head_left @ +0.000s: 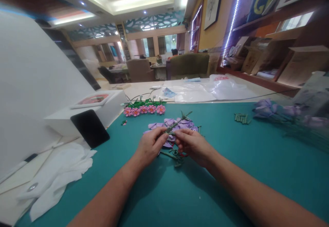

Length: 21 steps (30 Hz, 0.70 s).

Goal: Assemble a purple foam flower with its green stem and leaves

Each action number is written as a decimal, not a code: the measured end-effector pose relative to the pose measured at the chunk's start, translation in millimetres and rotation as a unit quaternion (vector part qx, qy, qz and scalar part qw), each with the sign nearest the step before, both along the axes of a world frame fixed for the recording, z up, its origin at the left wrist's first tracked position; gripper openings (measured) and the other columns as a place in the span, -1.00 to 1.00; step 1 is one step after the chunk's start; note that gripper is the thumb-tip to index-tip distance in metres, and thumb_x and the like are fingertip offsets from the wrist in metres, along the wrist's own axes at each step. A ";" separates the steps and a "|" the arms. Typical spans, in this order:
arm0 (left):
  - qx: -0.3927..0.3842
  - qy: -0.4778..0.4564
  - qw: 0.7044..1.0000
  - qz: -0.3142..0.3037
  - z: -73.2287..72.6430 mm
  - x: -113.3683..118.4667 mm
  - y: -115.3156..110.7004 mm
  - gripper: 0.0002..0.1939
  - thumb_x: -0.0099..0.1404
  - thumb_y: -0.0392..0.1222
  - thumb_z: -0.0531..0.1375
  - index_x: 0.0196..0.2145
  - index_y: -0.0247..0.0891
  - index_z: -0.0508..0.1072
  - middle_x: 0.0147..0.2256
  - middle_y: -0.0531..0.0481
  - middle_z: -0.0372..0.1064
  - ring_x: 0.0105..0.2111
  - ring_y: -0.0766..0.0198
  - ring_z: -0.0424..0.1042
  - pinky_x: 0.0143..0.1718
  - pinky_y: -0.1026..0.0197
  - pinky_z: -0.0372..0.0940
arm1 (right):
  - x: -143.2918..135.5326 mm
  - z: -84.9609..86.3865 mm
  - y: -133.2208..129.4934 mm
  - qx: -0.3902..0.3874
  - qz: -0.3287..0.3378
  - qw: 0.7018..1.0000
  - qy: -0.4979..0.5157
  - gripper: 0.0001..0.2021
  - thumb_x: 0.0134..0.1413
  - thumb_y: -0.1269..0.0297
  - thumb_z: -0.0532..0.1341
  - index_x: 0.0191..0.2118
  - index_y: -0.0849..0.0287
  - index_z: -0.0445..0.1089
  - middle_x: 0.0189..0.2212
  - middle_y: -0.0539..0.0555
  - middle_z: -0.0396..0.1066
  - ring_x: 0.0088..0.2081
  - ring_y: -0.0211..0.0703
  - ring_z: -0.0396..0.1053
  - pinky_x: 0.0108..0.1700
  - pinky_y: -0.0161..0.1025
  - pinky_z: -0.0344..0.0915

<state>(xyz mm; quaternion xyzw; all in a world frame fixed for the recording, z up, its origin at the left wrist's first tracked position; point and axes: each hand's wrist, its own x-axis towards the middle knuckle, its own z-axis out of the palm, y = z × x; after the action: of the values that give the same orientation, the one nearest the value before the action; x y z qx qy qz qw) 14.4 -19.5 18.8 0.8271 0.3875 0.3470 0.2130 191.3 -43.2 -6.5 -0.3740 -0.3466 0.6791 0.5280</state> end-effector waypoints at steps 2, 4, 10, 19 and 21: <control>-0.007 0.011 1.000 -0.007 0.9 0.2 -0.7 -0.72 0.31 -0.08 0.02 -0.20 -0.26 0.44 -0.35 -0.02 0.46 -0.36 0.25 0.41 -0.34 0.27 0.26 | 0.2 -1.6 0.2 0.000 0.005 1.000 -0.007 -0.65 -0.30 0.11 0.49 -0.41 0.20 0.43 -0.61 -0.08 0.39 -0.63 -0.41 0.26 -0.55 -0.40 0.19; -0.014 0.024 1.000 -0.010 1.5 0.4 -1.2 -0.73 0.32 -0.08 0.01 -0.22 -0.25 0.42 -0.37 -0.01 0.45 -0.37 0.25 0.39 -0.34 0.27 0.25 | 0.2 -3.0 0.5 0.001 0.008 1.000 -0.016 -0.64 -0.29 0.10 0.48 -0.42 0.20 0.41 -0.62 -0.09 0.38 -0.63 -0.41 0.26 -0.58 -0.42 0.14; 0.005 0.044 0.999 0.001 3.9 1.6 -0.9 -0.71 0.30 -0.02 0.02 -0.28 -0.24 0.43 -0.41 0.01 0.43 -0.42 0.25 0.38 -0.38 0.27 0.23 | -1.2 -3.5 1.1 0.001 -0.004 1.000 -0.023 -0.62 -0.31 0.04 0.46 -0.44 0.19 0.39 -0.64 -0.09 0.37 -0.65 -0.41 0.24 -0.63 -0.43 0.05; 0.015 0.053 0.998 0.038 1.8 -3.7 6.3 -0.61 0.24 0.14 0.03 -0.34 -0.21 0.45 -0.51 0.05 0.40 -0.49 0.23 0.35 -0.49 0.31 0.18 | -1.2 1.0 5.0 -0.008 -0.008 0.997 -0.076 -0.84 -0.05 0.22 0.29 -0.43 0.22 0.41 -0.66 -0.10 0.34 -0.70 -0.43 0.19 -0.66 -0.42 0.03; 0.007 0.058 0.996 0.061 -1.2 -5.3 7.9 -0.56 0.22 0.20 0.03 -0.31 -0.20 0.47 -0.53 0.05 0.39 -0.48 0.21 0.35 -0.51 0.30 0.17 | -1.4 2.9 5.0 -0.013 -0.012 0.996 -0.091 -0.89 -0.02 0.28 0.25 -0.43 0.22 0.41 -0.66 -0.10 0.34 -0.70 -0.43 0.18 -0.66 -0.43 0.05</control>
<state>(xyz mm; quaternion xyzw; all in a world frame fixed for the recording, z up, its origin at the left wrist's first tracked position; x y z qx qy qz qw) 9.1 -11.6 17.6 0.8220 0.4468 0.3132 0.1629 189.8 -38.2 -3.6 -0.4454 -0.3798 0.6403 0.4974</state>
